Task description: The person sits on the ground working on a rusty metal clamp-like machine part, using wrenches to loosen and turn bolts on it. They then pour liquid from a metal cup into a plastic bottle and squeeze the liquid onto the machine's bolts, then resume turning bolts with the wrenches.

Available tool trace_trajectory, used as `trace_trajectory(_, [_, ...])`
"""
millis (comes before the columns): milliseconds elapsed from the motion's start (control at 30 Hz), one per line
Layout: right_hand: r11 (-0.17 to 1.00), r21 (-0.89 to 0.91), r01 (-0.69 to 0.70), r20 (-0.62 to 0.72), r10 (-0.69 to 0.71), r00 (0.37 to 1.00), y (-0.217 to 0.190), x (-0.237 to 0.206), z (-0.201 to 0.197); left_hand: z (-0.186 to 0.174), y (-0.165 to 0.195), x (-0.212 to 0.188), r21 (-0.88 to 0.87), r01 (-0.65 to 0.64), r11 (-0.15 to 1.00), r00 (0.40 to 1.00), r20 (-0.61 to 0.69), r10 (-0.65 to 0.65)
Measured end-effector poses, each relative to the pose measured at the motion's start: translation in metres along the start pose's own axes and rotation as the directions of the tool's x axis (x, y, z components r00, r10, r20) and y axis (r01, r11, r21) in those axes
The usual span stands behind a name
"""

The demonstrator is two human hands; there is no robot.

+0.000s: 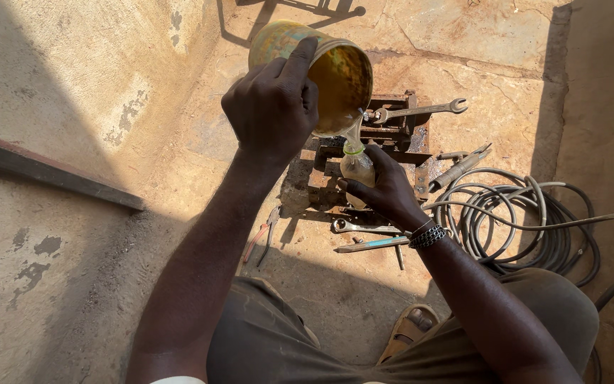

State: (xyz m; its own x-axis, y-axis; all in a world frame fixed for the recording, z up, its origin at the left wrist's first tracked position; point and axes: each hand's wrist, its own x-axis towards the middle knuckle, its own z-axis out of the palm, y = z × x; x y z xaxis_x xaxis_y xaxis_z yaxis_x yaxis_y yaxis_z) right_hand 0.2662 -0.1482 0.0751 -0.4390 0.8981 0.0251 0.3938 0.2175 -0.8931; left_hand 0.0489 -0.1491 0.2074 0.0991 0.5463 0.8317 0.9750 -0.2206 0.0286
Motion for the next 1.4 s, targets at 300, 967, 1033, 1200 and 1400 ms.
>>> trace_trajectory(300, [0.998, -0.044, -0.034, -0.005, 0.034, 0.999, -0.0005, -0.0004, 0.0000, 0.0012, -0.0019, 0.0004, 0.005, -0.009, 1.000, 1.000, -0.028, 0.009])
trace_trajectory(967, [1.000, 0.013, 0.020, 0.003, -0.021, 1.000, -0.0057, -0.0025, -0.0026, -0.0004, 0.0005, -0.0006, 0.017, -0.043, 0.999, 0.999, -0.032, 0.043])
trace_trajectory(1033, [1.000, 0.019, -0.002, 0.014, 0.002, 1.000, -0.0054, -0.0029, -0.0028, -0.0004, 0.0000, -0.0006, 0.013, -0.045, 0.999, 0.998, -0.036, 0.045])
trace_trajectory(1200, [1.000, 0.008, 0.005, 0.014, -0.005, 1.000, -0.0043, -0.0040, -0.0030, 0.0000, -0.0008, -0.0009, 0.017, -0.058, 0.998, 0.997, -0.045, 0.058])
trace_trajectory(1400, [0.999, 0.006, 0.046, 0.015, -0.046, 0.999, -0.0018, -0.0038, -0.0026, 0.0008, -0.0012, -0.0019, 0.024, -0.064, 0.998, 0.996, -0.055, 0.065])
